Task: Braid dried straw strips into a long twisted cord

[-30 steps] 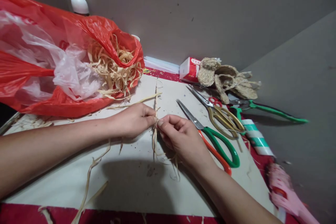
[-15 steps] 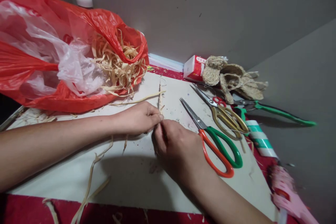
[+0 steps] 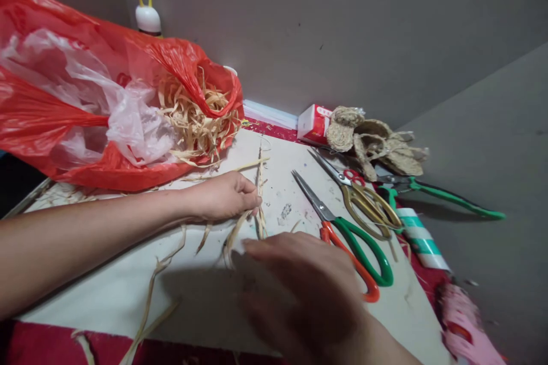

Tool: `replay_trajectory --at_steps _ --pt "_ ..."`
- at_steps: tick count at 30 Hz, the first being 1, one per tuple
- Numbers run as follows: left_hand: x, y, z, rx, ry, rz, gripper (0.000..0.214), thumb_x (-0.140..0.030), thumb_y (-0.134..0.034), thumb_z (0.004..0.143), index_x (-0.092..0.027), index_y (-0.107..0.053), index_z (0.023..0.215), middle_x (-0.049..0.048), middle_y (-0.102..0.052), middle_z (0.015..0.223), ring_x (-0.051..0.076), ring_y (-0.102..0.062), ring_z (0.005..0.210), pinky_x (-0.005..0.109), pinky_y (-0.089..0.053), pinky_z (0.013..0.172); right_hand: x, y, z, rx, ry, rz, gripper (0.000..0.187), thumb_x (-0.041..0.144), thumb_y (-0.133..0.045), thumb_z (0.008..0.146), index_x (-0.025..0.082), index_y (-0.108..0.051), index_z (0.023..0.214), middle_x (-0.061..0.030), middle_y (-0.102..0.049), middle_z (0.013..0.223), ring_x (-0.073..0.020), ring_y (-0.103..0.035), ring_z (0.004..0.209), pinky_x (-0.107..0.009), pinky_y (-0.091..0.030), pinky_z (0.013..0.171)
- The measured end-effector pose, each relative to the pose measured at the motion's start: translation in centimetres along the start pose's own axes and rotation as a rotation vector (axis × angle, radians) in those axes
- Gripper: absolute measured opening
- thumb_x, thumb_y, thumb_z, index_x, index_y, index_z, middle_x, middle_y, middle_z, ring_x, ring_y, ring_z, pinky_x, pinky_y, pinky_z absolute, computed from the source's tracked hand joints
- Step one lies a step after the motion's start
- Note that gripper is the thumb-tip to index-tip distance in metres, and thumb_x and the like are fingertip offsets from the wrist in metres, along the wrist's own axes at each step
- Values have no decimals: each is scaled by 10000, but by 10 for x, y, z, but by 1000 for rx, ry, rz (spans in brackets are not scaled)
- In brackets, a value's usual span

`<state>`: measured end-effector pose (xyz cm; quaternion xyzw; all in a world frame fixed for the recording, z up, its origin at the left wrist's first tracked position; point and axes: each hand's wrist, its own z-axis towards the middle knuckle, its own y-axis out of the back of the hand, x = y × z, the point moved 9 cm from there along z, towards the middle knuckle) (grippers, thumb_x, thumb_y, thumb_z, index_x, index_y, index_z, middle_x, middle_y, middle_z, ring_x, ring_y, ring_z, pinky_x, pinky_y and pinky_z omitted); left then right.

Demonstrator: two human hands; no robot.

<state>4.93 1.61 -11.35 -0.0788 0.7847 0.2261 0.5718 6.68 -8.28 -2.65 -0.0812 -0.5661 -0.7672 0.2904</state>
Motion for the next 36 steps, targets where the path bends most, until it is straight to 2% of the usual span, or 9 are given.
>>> replay_trajectory --at_steps 3,5,7,10,12,15,20,28,36 --pt "-1 0 -1 52 24 -78 277 -388 -506 792 -138 -569 692 -76 -305 468 52 -201 417 208 -138 410 -60 36 -10 -348 -463 285 190 362 -547 822 216 -605 715 -47 -598 634 -162 -534 566 -283 -409 545" --pt "-3 -1 -2 83 20 -140 305 -429 -515 792 -139 -560 709 -84 -283 455 52 -181 407 211 -117 403 -92 18 -14 -336 -719 616 216 406 -567 806 196 -607 835 -57 -630 740 -162 -573 622 -281 -452 580" --pt "-6 -2 -3 107 0 -184 340 -464 -518 791 -136 -549 706 -82 -296 464 50 -191 415 206 -124 406 -101 -17 -9 -156 -843 931 301 403 -624 765 175 -589 959 -71 -641 836 -172 -604 723 -286 -480 644" --pt "-12 -4 -5 124 -53 -203 376 -488 -516 791 -133 -513 666 -66 -360 511 45 -233 452 188 -167 429 -91 -51 -3 102 -878 1156 285 405 -619 770 160 -575 910 -12 -588 639 -109 -539 544 -223 -432 522" --pt "-13 -6 -6 135 -50 -179 385 -494 -513 792 -136 -494 652 -61 -385 528 44 -234 458 184 -174 433 -82 -63 -4 227 -869 1214 287 441 -566 802 156 -553 778 63 -433 465 -51 -349 372 -175 -290 387" --pt "-13 -3 -6 125 -35 -132 377 -493 -521 785 -147 -473 643 -66 -364 529 46 -235 457 184 -178 429 -82 -66 -7 299 -858 1193 343 466 -552 802 171 -461 653 108 -290 436 -25 -156 348 -172 -122 344" --pt "-16 -1 -4 164 -106 -21 322 -404 -439 847 -145 -481 659 -58 -354 560 56 -275 497 182 -232 475 -89 -69 -9 364 -841 1108 358 506 -518 808 182 -452 671 107 -279 455 -37 -161 363 -185 -85 343" --pt "-29 4 -5 92 -236 184 231 -282 -404 835 -147 -461 656 -50 -370 599 77 -351 578 191 -309 558 -83 -74 -4 367 -893 1383 378 436 -565 788 187 -358 594 109 -258 463 -26 -95 384 -167 -61 344" --pt "-29 0 -10 74 -129 272 155 -188 -445 757 -149 -490 614 -61 -417 525 68 -346 498 192 -257 491 -94 -74 -8 162 -968 1157 340 410 -538 770 179 -430 545 107 -280 380 -22 -143 313 -165 -95 317"
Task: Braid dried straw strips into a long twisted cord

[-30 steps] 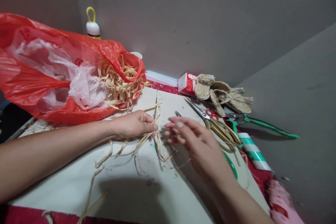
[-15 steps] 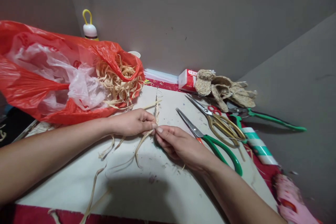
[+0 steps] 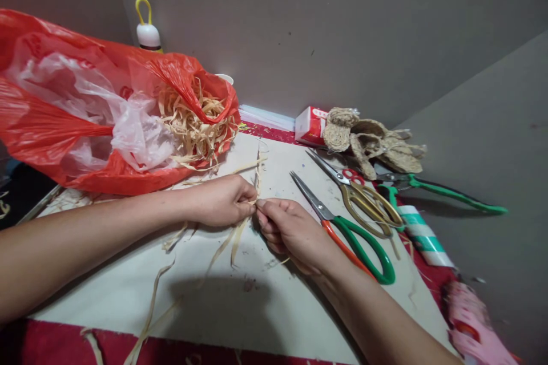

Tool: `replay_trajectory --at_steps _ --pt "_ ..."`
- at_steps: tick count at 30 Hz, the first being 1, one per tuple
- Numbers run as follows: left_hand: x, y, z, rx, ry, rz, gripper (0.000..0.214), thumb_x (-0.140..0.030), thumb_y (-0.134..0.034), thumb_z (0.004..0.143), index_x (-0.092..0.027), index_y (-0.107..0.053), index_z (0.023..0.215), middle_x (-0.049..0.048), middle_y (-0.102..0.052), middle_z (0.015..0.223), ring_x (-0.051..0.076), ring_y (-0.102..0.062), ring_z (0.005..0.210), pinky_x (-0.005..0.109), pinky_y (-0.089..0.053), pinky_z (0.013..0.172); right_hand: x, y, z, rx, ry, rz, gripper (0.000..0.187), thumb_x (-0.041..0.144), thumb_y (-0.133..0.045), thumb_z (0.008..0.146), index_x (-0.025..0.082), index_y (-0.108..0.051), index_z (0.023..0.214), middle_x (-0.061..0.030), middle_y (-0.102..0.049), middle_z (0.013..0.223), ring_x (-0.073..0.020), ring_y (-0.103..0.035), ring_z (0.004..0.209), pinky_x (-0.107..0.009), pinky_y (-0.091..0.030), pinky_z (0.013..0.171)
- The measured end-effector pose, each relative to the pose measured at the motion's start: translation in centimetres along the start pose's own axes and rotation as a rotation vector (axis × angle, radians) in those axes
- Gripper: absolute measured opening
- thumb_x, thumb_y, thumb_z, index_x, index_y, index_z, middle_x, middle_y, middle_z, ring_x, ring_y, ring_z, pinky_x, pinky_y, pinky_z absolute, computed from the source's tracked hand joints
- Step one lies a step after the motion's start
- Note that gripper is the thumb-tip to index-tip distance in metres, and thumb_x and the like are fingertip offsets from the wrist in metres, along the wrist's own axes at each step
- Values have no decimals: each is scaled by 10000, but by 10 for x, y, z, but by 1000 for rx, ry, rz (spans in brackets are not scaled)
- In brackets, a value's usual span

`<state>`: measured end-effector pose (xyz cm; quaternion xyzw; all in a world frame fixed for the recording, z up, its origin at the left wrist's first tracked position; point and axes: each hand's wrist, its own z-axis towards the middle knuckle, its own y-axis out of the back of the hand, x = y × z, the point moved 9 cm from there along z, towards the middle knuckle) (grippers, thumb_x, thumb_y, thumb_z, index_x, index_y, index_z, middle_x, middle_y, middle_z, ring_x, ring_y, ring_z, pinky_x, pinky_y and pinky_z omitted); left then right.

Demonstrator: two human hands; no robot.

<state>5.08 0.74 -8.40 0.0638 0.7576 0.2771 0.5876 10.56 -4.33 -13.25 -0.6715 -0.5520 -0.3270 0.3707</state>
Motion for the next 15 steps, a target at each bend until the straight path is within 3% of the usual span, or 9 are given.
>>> replay_trajectory --at_steps 4,8,15 --pt "3 -7 -4 96 116 -70 138 -182 -438 748 -154 -566 703 -42 -537 515 75 -417 449 187 -299 471 1 4 1 -84 60 -57 288 375 -529 758 167 -494 562 102 -288 362 -28 -156 302 -172 -100 315" --pt "9 -19 -9 158 236 -282 191 -245 -437 773 -146 -558 664 -36 -480 404 75 -365 331 193 -286 387 2 5 0 -109 110 -54 369 391 -535 765 190 -395 489 96 -276 356 -31 -164 300 -189 -110 317" --pt "13 -39 -13 35 330 -529 253 -209 -376 792 -106 -580 685 11 -508 386 95 -435 297 172 -268 327 -1 -5 -4 -50 61 102 370 395 -572 760 192 -369 527 102 -288 366 -30 -213 307 -178 -137 334"
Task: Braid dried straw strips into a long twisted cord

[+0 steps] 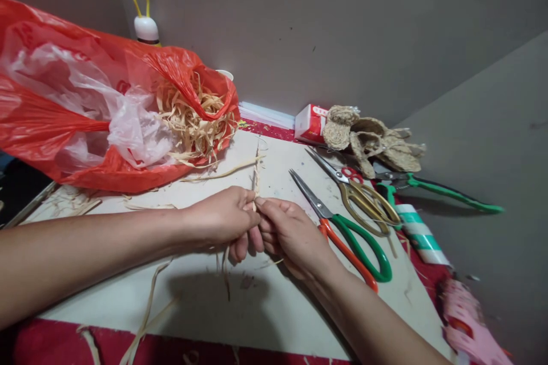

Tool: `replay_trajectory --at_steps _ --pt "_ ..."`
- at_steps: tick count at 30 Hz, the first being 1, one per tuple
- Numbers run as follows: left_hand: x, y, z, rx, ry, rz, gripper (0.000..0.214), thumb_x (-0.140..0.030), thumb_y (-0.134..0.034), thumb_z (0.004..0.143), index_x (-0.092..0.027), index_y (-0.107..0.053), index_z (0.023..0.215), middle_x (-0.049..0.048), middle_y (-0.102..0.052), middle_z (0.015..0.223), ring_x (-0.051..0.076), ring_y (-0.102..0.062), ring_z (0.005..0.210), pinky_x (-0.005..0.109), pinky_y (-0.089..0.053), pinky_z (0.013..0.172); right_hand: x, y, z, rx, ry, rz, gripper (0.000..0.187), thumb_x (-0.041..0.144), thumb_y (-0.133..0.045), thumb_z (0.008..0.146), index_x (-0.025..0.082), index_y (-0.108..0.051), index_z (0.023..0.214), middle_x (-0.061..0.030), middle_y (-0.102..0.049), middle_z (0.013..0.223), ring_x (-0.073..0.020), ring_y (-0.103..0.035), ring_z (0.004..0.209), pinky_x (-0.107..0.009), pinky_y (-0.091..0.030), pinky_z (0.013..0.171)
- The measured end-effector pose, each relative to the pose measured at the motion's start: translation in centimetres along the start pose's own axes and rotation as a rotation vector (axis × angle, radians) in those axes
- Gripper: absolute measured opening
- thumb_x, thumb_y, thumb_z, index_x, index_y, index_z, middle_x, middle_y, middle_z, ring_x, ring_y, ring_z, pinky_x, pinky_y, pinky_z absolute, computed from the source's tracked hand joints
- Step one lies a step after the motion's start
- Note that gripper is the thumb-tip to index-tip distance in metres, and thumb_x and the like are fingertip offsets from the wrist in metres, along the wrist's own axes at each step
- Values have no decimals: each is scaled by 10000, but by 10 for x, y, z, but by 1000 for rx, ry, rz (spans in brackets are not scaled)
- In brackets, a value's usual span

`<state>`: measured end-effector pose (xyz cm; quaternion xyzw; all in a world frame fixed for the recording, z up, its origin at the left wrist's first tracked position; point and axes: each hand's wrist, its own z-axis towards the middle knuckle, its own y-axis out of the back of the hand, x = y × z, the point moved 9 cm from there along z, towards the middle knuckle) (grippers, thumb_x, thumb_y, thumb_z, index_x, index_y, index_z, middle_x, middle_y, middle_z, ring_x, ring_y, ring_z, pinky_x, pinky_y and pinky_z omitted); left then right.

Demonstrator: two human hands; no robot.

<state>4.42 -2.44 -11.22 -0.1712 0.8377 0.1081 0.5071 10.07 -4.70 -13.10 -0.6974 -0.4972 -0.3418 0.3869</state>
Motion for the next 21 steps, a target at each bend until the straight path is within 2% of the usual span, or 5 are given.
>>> replay_trajectory --at_steps 6,11,16,17,21 --pt "1 -5 -1 -34 -14 -8 288 -196 -354 797 -114 -559 611 12 -492 372 97 -455 312 173 -322 346 1 -6 0 62 19 -81 378 395 -516 806 164 -435 518 23 -458 347 -34 -258 305 -175 -142 336" --pt "-7 8 -2 35 33 111 193 -240 -457 743 -118 -606 727 -3 -544 448 112 -479 350 215 -378 390 1 -1 2 43 -3 31 273 359 -578 762 170 -463 602 116 -272 353 -16 -132 314 -157 -104 328" --pt "-33 66 -2 -365 -167 116 195 -240 -536 696 -131 -609 841 -46 -522 493 70 -443 421 179 -338 449 -4 2 3 97 -48 94 229 353 -565 797 155 -535 685 119 -199 442 -19 -94 373 -151 -98 350" --pt "-32 66 0 -369 -193 57 183 -219 -534 688 -132 -598 836 -43 -533 521 69 -453 453 177 -347 473 -4 2 3 110 -47 99 224 348 -557 806 153 -546 696 115 -202 449 -20 -99 377 -154 -103 355" --pt "-9 30 14 -97 -116 -137 109 -185 -436 697 -139 -535 694 -26 -520 538 74 -436 448 200 -359 490 -6 2 4 163 -52 114 226 330 -543 821 154 -539 679 110 -206 456 -20 -102 373 -163 -107 358"
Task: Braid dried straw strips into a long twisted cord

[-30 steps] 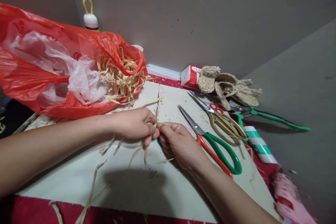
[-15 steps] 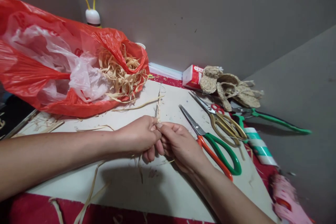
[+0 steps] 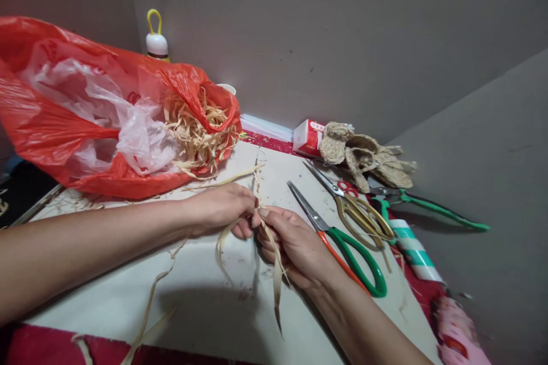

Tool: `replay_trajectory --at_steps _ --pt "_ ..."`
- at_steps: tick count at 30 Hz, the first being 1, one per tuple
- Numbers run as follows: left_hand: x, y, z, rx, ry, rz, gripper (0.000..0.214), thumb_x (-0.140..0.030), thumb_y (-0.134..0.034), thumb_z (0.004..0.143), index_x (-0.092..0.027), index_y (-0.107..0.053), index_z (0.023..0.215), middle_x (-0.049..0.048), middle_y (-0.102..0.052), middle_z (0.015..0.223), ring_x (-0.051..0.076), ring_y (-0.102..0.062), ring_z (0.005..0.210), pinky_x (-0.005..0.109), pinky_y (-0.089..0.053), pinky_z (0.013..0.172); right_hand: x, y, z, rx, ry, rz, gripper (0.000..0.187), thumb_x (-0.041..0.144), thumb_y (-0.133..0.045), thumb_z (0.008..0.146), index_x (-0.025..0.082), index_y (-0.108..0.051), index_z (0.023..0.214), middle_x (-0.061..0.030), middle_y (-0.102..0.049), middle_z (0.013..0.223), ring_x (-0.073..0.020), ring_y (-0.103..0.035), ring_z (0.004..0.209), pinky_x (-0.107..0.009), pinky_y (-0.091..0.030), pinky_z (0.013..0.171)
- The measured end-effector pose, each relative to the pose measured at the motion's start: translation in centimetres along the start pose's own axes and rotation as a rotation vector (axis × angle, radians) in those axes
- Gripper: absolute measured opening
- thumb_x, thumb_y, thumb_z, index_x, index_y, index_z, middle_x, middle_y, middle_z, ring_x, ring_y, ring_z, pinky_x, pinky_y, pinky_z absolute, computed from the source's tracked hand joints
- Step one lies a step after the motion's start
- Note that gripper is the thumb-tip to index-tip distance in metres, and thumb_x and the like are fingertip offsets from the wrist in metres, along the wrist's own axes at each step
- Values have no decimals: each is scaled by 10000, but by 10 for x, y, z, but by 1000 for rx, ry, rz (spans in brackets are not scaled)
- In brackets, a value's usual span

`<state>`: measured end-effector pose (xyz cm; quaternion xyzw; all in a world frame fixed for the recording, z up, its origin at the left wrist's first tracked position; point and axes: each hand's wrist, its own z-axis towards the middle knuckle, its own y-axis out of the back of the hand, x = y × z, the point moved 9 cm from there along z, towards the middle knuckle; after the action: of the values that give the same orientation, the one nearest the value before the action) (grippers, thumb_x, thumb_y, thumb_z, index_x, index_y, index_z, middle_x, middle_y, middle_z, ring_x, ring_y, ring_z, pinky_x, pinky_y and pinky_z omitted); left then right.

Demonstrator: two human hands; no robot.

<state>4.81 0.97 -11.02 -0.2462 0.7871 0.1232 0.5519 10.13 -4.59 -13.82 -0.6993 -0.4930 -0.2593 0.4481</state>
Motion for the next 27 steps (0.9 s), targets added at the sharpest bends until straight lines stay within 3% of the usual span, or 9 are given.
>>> replay_trajectory --at_steps 3,7,14,18,23,27 --pt "2 -5 -1 -14 -56 114 171 -190 -392 721 -147 -525 622 -41 -481 525 62 -373 430 197 -330 487 0 -1 0 30 -25 -20 232 343 -554 813 154 -533 679 110 -223 446 -20 -115 364 -162 -111 352" --pt "-10 -2 -6 -62 -177 295 218 -165 -394 728 -133 -582 623 -10 -568 608 85 -462 567 202 -368 590 3 -2 -3 28 -42 -128 257 389 -565 795 157 -534 689 98 -304 415 -29 -180 346 -156 -144 333" --pt "-15 6 -5 -80 -178 505 226 -209 -415 725 -140 -614 641 -19 -556 587 95 -438 546 217 -335 549 11 3 -3 36 11 -391 277 407 -507 832 175 -504 679 94 -305 409 -46 -198 348 -177 -155 350" --pt "-12 6 -2 -33 -148 422 251 -227 -397 740 -148 -573 581 -31 -503 544 78 -392 505 207 -309 519 18 6 -4 30 98 -616 296 405 -438 874 174 -525 711 83 -286 470 -62 -213 402 -196 -175 393" --pt "-5 -4 -4 86 -51 252 273 -301 -427 773 -142 -614 654 -71 -338 455 60 -205 392 222 -160 401 30 -1 -8 17 199 -818 291 358 -396 889 166 -526 714 24 -444 630 -95 -363 557 -214 -322 537" --pt "-2 -8 -5 89 -11 179 250 -290 -441 779 -143 -598 652 -87 -282 407 59 -180 372 215 -151 398 36 -7 -12 1 276 -964 248 272 -365 893 179 -512 715 2 -511 683 -123 -439 644 -237 -360 630"
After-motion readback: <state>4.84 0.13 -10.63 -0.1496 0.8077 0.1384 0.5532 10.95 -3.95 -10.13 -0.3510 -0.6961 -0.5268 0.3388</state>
